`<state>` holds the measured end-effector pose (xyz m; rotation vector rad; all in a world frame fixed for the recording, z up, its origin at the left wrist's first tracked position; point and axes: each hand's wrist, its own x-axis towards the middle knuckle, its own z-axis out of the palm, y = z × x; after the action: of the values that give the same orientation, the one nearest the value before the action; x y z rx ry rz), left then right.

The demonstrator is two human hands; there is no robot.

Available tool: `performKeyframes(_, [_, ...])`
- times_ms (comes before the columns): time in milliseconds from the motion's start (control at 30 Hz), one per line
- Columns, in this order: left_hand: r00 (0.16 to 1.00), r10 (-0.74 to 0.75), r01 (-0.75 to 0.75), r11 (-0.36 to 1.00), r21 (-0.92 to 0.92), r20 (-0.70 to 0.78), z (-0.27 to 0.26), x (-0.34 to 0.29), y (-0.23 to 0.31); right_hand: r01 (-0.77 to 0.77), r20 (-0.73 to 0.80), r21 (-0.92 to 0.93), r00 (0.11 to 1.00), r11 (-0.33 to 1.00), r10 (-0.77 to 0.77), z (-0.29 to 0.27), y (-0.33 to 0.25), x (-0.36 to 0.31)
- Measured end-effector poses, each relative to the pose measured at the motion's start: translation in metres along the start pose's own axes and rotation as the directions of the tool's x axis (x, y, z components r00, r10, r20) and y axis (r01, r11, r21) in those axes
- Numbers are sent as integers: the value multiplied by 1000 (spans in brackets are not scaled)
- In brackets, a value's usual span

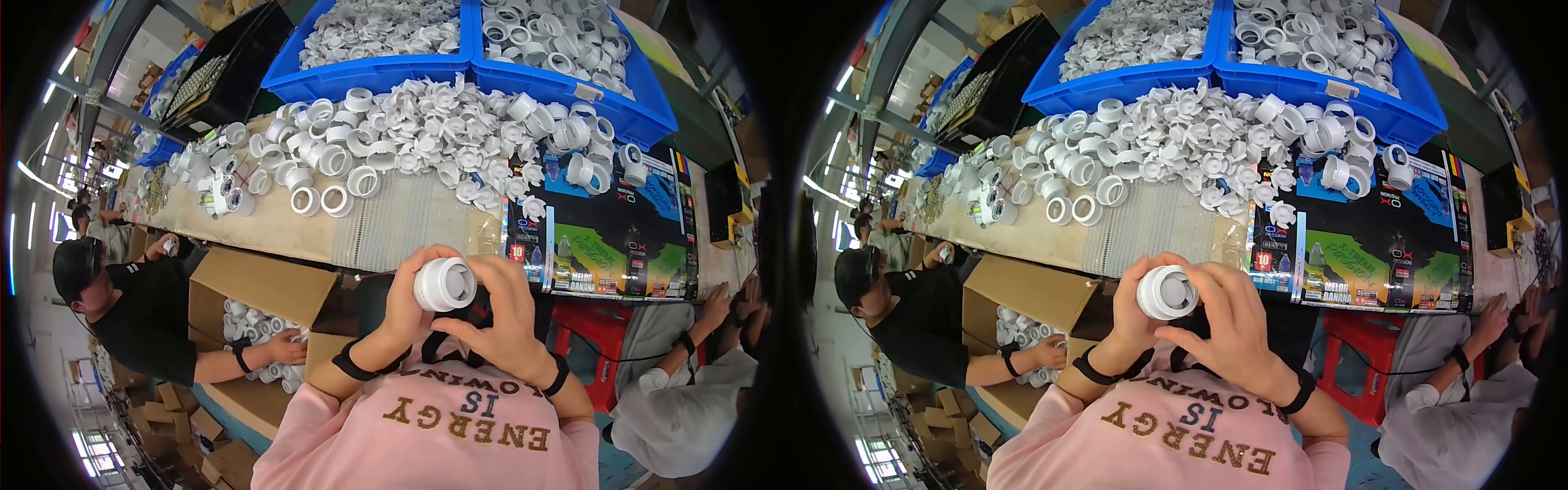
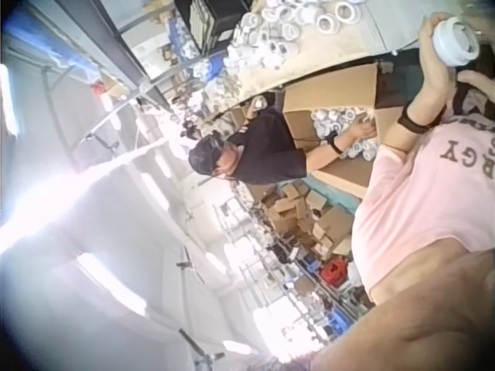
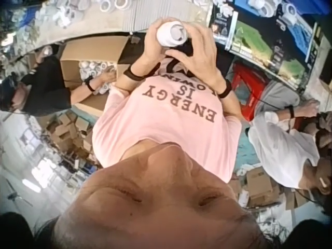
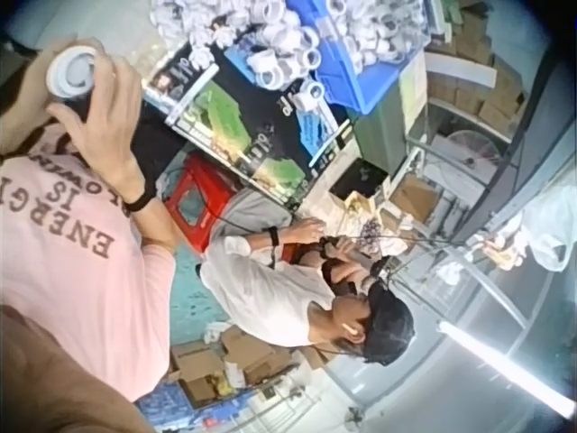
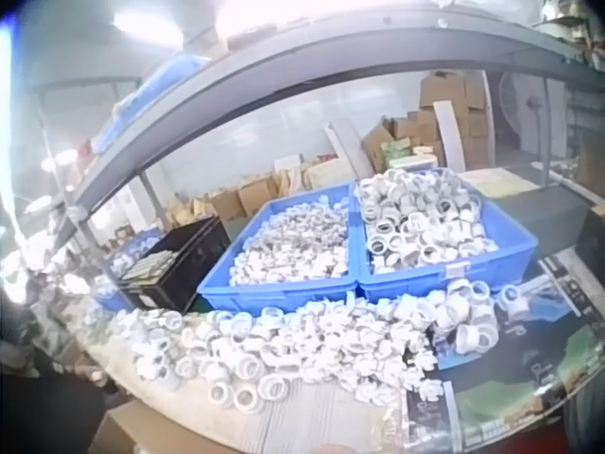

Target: Manually assemble small plastic and electronic housing components at a factory workbench.

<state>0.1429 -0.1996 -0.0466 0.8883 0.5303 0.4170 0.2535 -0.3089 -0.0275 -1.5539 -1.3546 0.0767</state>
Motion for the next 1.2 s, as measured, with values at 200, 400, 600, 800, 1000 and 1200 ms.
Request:
performKeyframes(200, [948,-313,267,877,-400,-54,4,-1,0,121,-59,-101,990,988,-127,16,13,-9])
performKeyframes(400, [953,-264,304,840,-449,151,0,-4,-1,85,-49,-71,995,994,-89,12,19,-6])
performKeyframes(600, [965,-190,240,919,-313,181,4,-14,1,92,-34,-91,995,992,-95,12,23,-3])
performKeyframes(800, [901,392,-315,886,340,-186,11,-9,-2,-8,113,128,994,992,-7,9,17,-3])
performKeyframes(1000, [783,621,-516,668,536,-21,-4,-4,3,-71,24,116,997,991,68,20,0,-9])
performKeyframes(1200, [703,707,-603,537,590,75,-6,-4,6,67,14,38,998,997,-68,22,4,-15])
